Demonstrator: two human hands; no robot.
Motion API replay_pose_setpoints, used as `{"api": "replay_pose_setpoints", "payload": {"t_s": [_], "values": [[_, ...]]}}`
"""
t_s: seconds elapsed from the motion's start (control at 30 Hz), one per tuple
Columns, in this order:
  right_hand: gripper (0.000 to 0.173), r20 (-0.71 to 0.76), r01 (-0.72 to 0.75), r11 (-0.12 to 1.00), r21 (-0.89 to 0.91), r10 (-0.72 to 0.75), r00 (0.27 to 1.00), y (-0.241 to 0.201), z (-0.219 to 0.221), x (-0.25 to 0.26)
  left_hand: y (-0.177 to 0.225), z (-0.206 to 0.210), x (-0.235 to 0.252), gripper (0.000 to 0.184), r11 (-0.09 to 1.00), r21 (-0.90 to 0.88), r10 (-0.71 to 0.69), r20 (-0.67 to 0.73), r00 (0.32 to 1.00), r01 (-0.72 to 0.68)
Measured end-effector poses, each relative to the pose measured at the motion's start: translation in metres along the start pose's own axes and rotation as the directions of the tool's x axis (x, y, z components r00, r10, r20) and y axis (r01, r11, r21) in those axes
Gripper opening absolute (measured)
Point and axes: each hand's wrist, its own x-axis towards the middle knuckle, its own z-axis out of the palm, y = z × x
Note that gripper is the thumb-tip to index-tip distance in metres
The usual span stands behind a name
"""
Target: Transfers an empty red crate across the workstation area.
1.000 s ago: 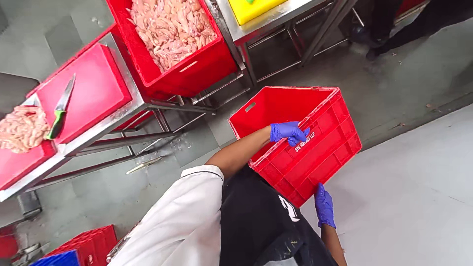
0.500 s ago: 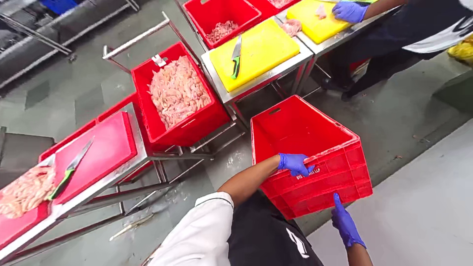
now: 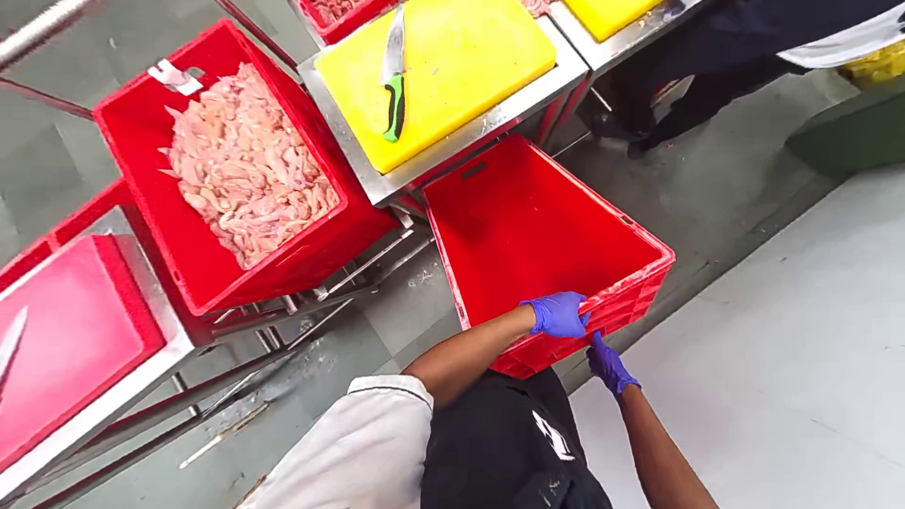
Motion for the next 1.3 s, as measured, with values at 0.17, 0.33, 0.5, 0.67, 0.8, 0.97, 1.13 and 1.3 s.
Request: {"api": "replay_pose_setpoints", "payload": {"t_s": [0.17,0.33,0.5,0.67,0.8,0.97,1.13,1.3], "values": [[0.055,0.142,0.024,0.999,0.022,-0.027,0.989,-0.008,0.033,0.048,-0.008,-0.001,0.035,0.033,0.993,0.031,-0.113,-0.019,0.993,0.113],[0.052,0.322,0.002,0.997,0.083,-0.029,0.946,-0.023,0.039,0.091,-0.015,-0.022,0.057,0.033,0.982,0.027,-0.187,-0.029,0.982,0.187],[0.053,0.385,-0.057,0.988,0.14,-0.001,0.923,-0.04,0.002,0.074,-0.003,-0.057,0.045,0.029,0.99,0.003,-0.144,-0.028,0.989,0.144],[0.029,0.336,-0.036,0.951,0.306,-0.072,0.939,-0.045,-0.066,0.036,0.016,-0.082,0.016,0.039,0.983,-0.011,-0.183,-0.162,0.97,0.184],[0.01,0.388,0.119,0.981,0.155,-0.171,0.906,-0.038,-0.099,0.004,0.006,-0.079,-0.008,0.049,0.98,-0.037,-0.198,-0.243,0.95,0.195],[0.009,0.417,0.098,0.99,0.101,-0.132,0.899,-0.005,-0.088,-0.019,-0.031,-0.037,-0.033,0.057,0.971,-0.064,-0.238,-0.31,0.92,0.23],[0.013,0.351,0.075,0.991,0.114,-0.111,0.93,0.071,-0.036,-0.052,-0.067,0.022,-0.083,0.058,0.972,0.009,-0.217,-0.337,0.916,0.234],[0.01,0.369,0.108,0.989,0.104,-0.139,0.919,0.153,0.019,-0.09,-0.109,0.082,-0.153,0.054,0.974,0.032,-0.202,-0.341,0.918,0.226]]}}
